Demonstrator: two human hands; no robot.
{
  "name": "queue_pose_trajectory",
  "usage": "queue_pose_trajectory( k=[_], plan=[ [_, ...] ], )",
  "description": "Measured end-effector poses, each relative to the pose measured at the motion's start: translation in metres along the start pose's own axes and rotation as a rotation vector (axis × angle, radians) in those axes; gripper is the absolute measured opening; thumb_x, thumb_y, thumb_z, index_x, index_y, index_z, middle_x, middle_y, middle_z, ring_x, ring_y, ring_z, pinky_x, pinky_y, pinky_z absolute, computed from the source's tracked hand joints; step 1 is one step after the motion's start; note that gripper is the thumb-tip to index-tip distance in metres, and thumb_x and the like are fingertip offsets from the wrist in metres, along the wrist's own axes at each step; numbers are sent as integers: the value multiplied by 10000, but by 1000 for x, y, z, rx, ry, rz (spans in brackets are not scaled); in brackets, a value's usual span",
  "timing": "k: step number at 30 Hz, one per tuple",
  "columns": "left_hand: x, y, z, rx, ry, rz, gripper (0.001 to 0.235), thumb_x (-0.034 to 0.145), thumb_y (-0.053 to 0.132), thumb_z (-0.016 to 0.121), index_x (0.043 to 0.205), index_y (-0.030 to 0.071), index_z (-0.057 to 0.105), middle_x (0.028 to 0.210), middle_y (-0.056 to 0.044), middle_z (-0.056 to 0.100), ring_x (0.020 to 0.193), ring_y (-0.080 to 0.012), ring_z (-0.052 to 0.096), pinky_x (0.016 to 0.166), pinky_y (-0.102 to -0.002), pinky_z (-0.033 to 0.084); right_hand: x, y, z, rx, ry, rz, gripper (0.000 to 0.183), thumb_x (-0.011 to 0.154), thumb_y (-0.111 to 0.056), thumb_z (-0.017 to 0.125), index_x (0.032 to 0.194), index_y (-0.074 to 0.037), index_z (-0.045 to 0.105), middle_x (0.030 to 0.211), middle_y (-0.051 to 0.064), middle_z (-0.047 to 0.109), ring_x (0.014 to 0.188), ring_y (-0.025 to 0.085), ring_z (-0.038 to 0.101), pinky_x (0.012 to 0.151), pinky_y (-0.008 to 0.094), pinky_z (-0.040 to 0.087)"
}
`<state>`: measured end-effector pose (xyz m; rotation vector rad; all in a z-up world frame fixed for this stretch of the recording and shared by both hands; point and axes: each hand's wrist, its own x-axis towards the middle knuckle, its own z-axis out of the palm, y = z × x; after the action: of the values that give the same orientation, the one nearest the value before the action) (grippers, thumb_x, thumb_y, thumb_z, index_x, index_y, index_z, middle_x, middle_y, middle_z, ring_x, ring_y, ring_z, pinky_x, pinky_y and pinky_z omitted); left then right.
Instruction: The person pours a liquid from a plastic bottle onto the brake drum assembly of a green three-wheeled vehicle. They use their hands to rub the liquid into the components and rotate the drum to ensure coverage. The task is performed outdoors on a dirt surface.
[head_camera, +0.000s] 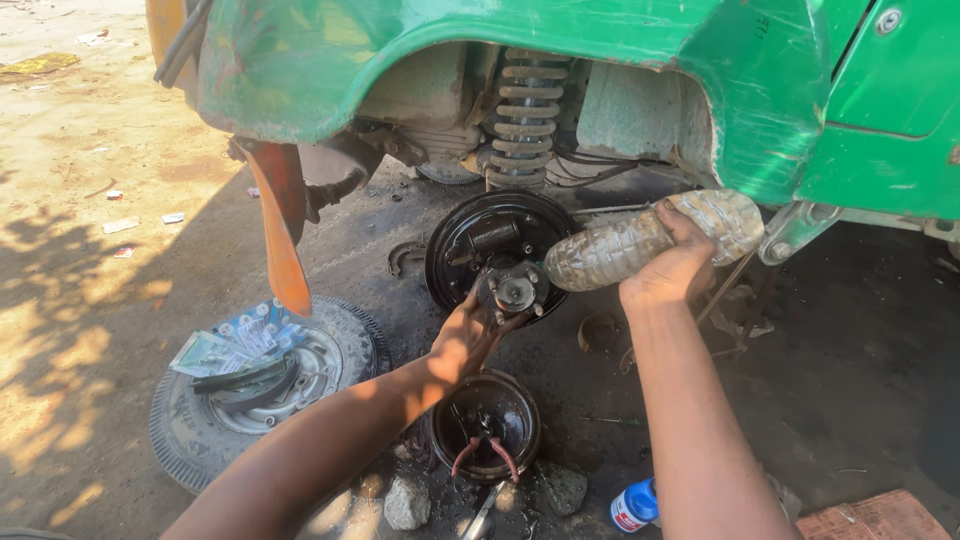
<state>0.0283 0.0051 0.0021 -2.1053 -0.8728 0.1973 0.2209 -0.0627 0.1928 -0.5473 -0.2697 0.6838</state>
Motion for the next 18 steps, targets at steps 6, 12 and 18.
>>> queue_pose_trajectory(
  k=[6, 12, 18],
  plan=[
    [-15, -24, -29, -347, -100, 131, 864, 958, 404, 567, 1636, 119, 113, 1617, -172, 295, 1534, -363, 190, 1225, -644, -32, -6, 2, 4, -46, 40, -23, 255, 651, 13, 786, 902, 46, 755, 938, 107, 722, 803, 259, 718, 745, 426, 632],
    [-43, -30, -24, -523, 191, 90, 894, 786, 292, 630, 1563, 88, 238, 1612, -202, 367, 1519, -375, 262, 1222, -598, 58, -11, -2, 2, -107, 53, -58, 290, 640, 33, 791, 924, 88, 773, 949, 120, 745, 813, 255, 731, 773, 418, 644],
    [-36, -10, -3, -713, 376, -85, 457, 878, 186, 568, 1291, -1, 511, 1264, -222, 637, 1306, -400, 553, 1149, -583, 356, -26, -10, -10, -55, 178, 82, 334, 665, -23, 779, 991, 49, 769, 1067, 147, 726, 901, 283, 736, 810, 440, 636]
  ],
)
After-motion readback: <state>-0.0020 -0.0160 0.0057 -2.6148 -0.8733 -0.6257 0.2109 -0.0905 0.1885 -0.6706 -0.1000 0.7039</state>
